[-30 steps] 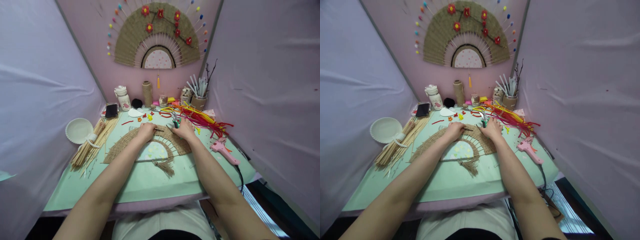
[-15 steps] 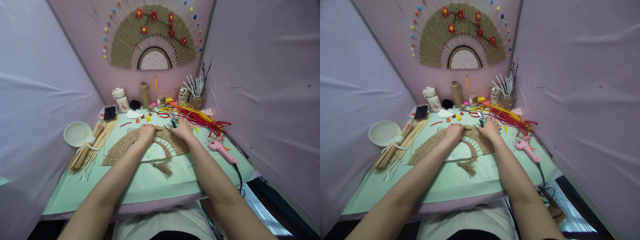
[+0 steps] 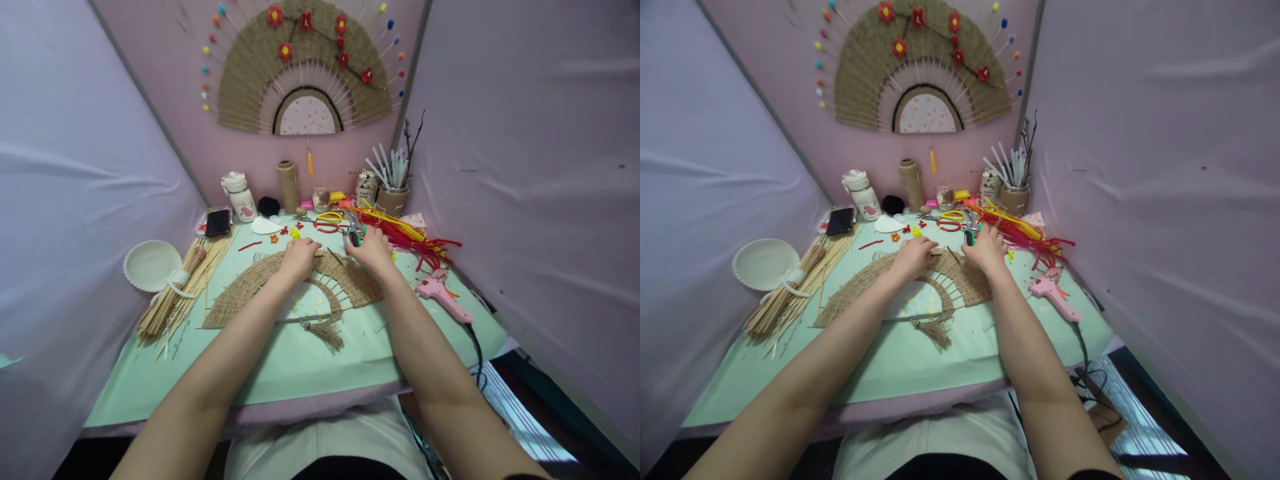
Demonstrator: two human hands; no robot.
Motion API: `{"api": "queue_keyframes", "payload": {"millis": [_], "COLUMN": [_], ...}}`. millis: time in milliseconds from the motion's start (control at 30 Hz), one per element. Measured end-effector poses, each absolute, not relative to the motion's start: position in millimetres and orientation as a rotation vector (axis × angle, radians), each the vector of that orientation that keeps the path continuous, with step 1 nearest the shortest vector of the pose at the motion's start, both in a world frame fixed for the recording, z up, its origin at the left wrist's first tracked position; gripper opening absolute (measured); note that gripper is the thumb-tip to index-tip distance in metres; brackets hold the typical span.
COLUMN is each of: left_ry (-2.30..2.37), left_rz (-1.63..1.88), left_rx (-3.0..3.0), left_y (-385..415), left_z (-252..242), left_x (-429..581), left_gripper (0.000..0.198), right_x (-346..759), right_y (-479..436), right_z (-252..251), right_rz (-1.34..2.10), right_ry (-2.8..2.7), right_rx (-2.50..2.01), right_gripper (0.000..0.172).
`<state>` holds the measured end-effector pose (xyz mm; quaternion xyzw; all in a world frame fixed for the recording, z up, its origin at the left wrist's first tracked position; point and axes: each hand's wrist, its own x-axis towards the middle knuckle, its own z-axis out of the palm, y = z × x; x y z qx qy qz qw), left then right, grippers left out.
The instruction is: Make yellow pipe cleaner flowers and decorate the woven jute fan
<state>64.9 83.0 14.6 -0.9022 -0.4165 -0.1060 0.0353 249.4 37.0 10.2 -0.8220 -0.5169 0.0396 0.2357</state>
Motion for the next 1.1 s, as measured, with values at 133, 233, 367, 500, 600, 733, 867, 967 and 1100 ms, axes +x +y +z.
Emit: {"api": "queue_keyframes", "payload": {"millis": [133, 233, 367, 500, 600, 733, 867, 967, 1100], "left_ry": [-0.983, -0.934, -0.891, -0.898, -0.907, -0.995, -1.117, -1.174, -1.226], "left_rz": [-0.178, -0.073, -0.026, -0.167, -0.137, -0.19, -0.239, -0.249, -0.279], "left_rx": [-2.907, -2.89, -2.829, -2.798, -2.795, -2.759, -2.732, -2.731, -2.723], "left_y": [88.1, 91.0, 80.0, 49.1, 32.2, 30.8, 34.8, 35.5, 35.5], "left_z": [11.2, 6.0, 8.2, 8.9, 1.2, -9.4, -14.8, -17.9, -21.5], "left_x": [92.8, 109.3, 119.7, 126.4, 129.4, 130.4, 132.1, 134.5, 137.0], "left_gripper": [0.025, 0.021, 0.021, 0.023, 0.021, 0.022, 0.023, 0.025, 0.026], "right_x": [254.1, 255.6, 257.1, 257.5, 257.4, 257.8, 259.1, 260.4, 261.4], "right_y": [35.6, 35.0, 33.4, 30.7, 28.6, 26.9, 27.8, 30.0, 32.3], "right_z": [14.0, 15.0, 17.3, 21.3, 24.4, 27.2, 25.4, 21.6, 18.3], "right_rz": [0.094, 0.106, 0.108, 0.105, 0.107, 0.126, 0.137, 0.132, 0.119], "right_ry": [-1.366, -1.363, -1.359, -1.354, -1.343, -1.327, -1.337, -1.346, -1.345], "right_rx": [-2.234, -2.224, -2.204, -2.188, -2.185, -2.193, -2.198, -2.205, -2.223], "right_gripper": [0.063, 0.063, 0.06, 0.06, 0.059, 0.06, 0.06, 0.061, 0.06]}}
